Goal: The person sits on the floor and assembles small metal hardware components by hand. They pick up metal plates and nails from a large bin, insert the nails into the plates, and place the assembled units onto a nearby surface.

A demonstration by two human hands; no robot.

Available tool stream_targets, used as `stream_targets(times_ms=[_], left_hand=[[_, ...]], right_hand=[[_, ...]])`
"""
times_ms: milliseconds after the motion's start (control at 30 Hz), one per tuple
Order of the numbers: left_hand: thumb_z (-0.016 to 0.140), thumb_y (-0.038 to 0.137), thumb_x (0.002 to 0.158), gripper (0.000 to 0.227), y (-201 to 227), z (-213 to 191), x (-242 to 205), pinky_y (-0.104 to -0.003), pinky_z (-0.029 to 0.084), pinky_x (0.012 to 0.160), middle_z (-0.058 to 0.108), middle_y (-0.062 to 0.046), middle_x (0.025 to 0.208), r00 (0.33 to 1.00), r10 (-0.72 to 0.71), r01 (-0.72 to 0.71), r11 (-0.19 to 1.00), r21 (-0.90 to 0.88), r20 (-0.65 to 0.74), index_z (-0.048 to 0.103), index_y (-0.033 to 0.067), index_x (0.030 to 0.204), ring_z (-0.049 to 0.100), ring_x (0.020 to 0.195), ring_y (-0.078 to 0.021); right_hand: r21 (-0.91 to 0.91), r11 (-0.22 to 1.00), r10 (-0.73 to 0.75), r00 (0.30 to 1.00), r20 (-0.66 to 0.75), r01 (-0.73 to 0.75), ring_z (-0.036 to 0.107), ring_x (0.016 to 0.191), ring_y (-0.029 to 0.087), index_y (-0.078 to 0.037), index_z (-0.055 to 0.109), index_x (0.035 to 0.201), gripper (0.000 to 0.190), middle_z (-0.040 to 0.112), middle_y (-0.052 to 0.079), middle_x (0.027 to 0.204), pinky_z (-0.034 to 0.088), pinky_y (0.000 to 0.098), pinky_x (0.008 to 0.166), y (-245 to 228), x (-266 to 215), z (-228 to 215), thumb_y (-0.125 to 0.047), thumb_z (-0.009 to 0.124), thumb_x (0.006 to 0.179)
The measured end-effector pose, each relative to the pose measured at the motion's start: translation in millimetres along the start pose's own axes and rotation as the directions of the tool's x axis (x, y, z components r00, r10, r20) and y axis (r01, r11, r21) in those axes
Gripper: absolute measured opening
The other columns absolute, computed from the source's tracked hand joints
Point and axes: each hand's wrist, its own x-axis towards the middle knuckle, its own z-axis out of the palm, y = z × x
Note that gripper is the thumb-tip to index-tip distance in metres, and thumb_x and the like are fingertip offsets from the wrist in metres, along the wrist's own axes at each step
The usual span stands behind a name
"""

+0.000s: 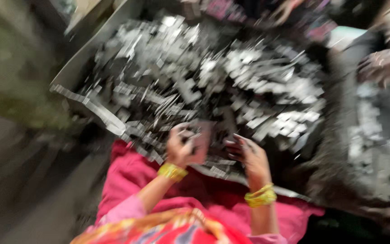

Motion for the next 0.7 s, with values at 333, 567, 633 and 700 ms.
stream_targets(times_ms=[333,567,633,700], left_hand=[[0.071,0.017,0.094,0.040,53.7,-44.8,-13.9,-0.032,0.057,0.077,0.074,-0.006,0.100,0.979,-0.127,0.109,0.987,0.121,0.159,0.054,0.0051,0.128,0.071,0.087,-0.0153],[0.070,0.014,0.093,0.034,17.4,-89.6,-12.7,-0.030,0.056,0.071,0.074,-0.007,0.093,0.965,-0.258,0.252,0.961,0.110,0.039,0.061,0.0069,0.126,0.068,0.079,-0.0142],[0.067,0.012,0.093,0.032,15.4,-90.8,-7.6,-0.028,0.058,0.073,0.075,-0.005,0.095,0.966,-0.254,0.251,0.966,0.067,0.048,0.060,0.0073,0.125,0.070,0.081,-0.0115],[0.066,0.011,0.095,0.030,16.4,-86.6,-1.3,-0.028,0.058,0.073,0.075,-0.005,0.095,0.972,-0.226,0.223,0.973,0.061,0.067,0.061,0.0074,0.124,0.071,0.081,-0.0109]], right_hand=[[0.183,0.951,-0.243,0.968,-0.064,0.251,0.070,0.089,0.024,0.000,0.067,0.123,0.034,0.074,0.015,0.105,0.060,0.0401,0.075,3.7,37.9,80.0,-0.028,0.055,0.108],[-0.980,-0.199,-0.360,0.927,0.100,0.028,0.070,0.093,0.032,-0.008,0.076,0.092,0.015,0.070,0.015,0.104,0.060,0.0441,0.073,29.7,131.2,112.6,-0.017,0.065,0.090],[-0.967,-0.251,-0.393,0.911,0.129,0.029,0.069,0.096,0.032,-0.009,0.075,0.089,0.012,0.068,0.014,0.106,0.060,0.0433,0.072,39.1,130.5,117.5,-0.015,0.066,0.085],[-0.958,-0.264,-0.415,0.884,0.215,0.109,0.068,0.099,0.031,-0.009,0.074,0.091,0.011,0.067,0.013,0.107,0.060,0.0432,0.075,43.3,124.5,116.0,-0.014,0.065,0.087]])
